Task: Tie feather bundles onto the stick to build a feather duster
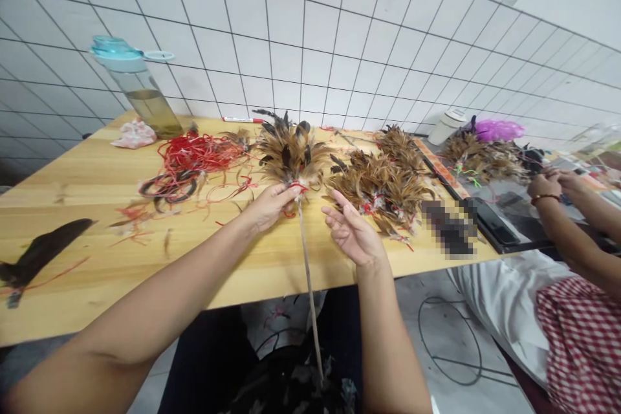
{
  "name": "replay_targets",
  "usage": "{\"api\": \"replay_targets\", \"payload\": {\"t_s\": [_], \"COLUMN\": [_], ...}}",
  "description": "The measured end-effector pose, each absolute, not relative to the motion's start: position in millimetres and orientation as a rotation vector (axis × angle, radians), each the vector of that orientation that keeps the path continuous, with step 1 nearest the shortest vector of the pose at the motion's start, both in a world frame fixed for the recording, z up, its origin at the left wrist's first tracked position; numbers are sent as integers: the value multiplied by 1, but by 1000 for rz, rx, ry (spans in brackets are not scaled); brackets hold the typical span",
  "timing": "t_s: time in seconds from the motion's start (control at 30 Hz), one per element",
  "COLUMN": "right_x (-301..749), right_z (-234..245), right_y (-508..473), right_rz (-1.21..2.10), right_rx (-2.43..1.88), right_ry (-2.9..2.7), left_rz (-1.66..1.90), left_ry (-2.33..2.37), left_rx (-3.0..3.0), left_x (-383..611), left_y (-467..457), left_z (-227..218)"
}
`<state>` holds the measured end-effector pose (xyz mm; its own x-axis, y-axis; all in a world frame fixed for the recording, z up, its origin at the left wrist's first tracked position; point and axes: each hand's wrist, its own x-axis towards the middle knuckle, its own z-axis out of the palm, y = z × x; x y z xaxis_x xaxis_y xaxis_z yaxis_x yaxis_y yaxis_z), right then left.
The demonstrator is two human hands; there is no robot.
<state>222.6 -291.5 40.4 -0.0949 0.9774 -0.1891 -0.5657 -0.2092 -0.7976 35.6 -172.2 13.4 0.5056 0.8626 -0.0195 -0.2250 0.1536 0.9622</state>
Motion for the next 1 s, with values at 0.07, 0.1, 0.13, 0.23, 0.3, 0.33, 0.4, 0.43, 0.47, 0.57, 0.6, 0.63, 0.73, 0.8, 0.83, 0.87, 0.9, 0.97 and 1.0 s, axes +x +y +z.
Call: {"api": "replay_targets", "payload": {"t_s": [0.07,0.1,0.13,0.23,0.3,0.33,0.4,0.43,0.47,0.57,0.6,0.63,0.73,0.8,0.83,0.87,0.9,0.97,1.0], "right_x": [226,225,224,218,214,212,206,204,201,193,191,190,186,184,182,181,179,177,176], "right_z": [28,22,16,9,10,12,17,20,23,27,28,28,26,25,24,23,22,21,20], "right_y": [-291,-290,-289,-285,-279,-276,-268,-263,-259,-246,-243,-239,-231,-226,-225,-223,-222,-222,-223], "right_rz": [1700,1722,1726,1684,1679,1695,1751,1784,1811,1857,1861,1863,1880,1899,1906,1908,1906,1893,1881], "right_rx": [-834,-837,-845,-887,-934,-953,-959,-944,-924,-888,-883,-879,-884,-901,-910,-916,-919,-914,-906], "right_ry": [-583,-569,-564,-584,-623,-650,-709,-741,-773,-842,-845,-832,-727,-670,-662,-666,-677,-693,-695], "left_rz": [868,866,865,863,871,873,869,863,852,835,834,830,798,776,773,775,777,790,799], "left_ry": [680,679,676,653,637,633,623,619,612,584,573,557,499,492,504,520,535,563,575], "left_rx": [1152,1147,1143,1142,1147,1150,1162,1172,1184,1214,1221,1224,1238,1254,1263,1273,1282,1296,1302], "left_x": [36,36,36,36,37,37,38,38,37,35,34,33,31,30,30,29,29,30,30], "left_y": [-172,-172,-172,-172,-172,-173,-175,-175,-176,-177,-176,-176,-173,-171,-170,-169,-168,-166,-165], "left_z": [12,11,10,8,6,6,5,6,6,9,10,11,12,12,12,11,10,9,8]}}
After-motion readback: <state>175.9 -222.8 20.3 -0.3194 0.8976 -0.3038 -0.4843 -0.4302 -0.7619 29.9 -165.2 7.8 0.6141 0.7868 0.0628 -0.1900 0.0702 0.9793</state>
